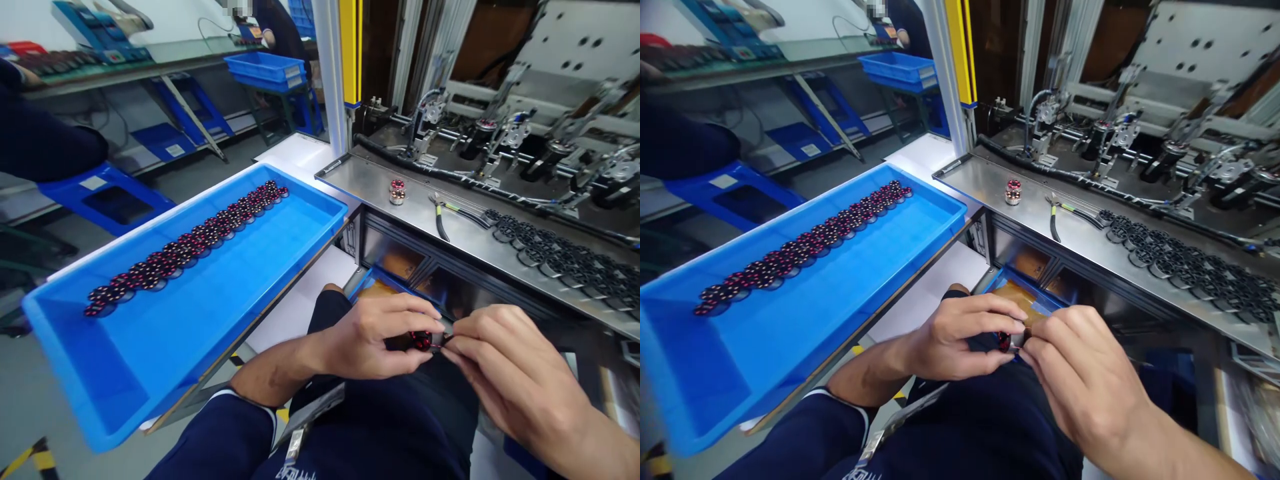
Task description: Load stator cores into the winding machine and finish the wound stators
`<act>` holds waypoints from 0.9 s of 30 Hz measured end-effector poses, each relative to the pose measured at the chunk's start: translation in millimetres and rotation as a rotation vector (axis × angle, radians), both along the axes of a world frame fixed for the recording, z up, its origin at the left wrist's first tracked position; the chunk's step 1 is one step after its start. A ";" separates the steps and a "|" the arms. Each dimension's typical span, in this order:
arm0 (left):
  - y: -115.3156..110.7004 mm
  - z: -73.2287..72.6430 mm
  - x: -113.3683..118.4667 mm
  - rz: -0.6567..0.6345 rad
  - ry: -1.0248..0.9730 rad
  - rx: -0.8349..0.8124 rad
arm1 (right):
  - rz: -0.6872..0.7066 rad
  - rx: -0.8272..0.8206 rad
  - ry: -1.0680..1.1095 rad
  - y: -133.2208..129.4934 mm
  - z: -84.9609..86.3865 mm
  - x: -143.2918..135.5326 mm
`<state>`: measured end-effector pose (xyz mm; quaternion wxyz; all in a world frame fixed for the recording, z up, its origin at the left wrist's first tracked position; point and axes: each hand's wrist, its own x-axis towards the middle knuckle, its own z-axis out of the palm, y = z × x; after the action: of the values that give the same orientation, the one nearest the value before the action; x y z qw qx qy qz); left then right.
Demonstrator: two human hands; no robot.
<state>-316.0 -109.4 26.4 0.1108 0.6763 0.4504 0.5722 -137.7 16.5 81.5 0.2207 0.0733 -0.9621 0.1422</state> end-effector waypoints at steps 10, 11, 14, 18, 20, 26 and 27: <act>-10.7 -23.7 -14.7 0.062 -0.690 -0.206 | -0.559 0.025 0.010 135.3 -31.4 -79.9; -10.4 -23.9 -13.5 0.083 -0.750 -0.231 | -0.604 0.026 -0.021 148.6 -39.9 -95.4; -10.6 -22.5 -11.6 0.107 -0.880 -0.285 | -0.672 0.025 -0.108 173.5 -62.7 -129.9; -11.5 -22.2 -13.4 0.090 -0.968 -0.236 | -0.713 0.021 -0.277 182.4 -76.5 -141.2; -10.4 -22.6 -14.7 0.128 -1.001 -0.208 | -0.676 0.005 -0.296 183.7 -77.2 -138.4; -4.2 -21.4 -14.5 0.212 -1.012 -0.142 | -0.602 -0.108 -0.258 184.4 -72.5 -131.8; -3.6 -20.9 -13.7 0.219 -1.007 -0.135 | -0.597 -0.147 -0.248 186.2 -70.6 -131.1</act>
<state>-329.7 -113.1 5.5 0.2967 0.2574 0.4453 0.8046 -268.8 202.6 10.8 0.1385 -0.2460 -0.9478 0.1483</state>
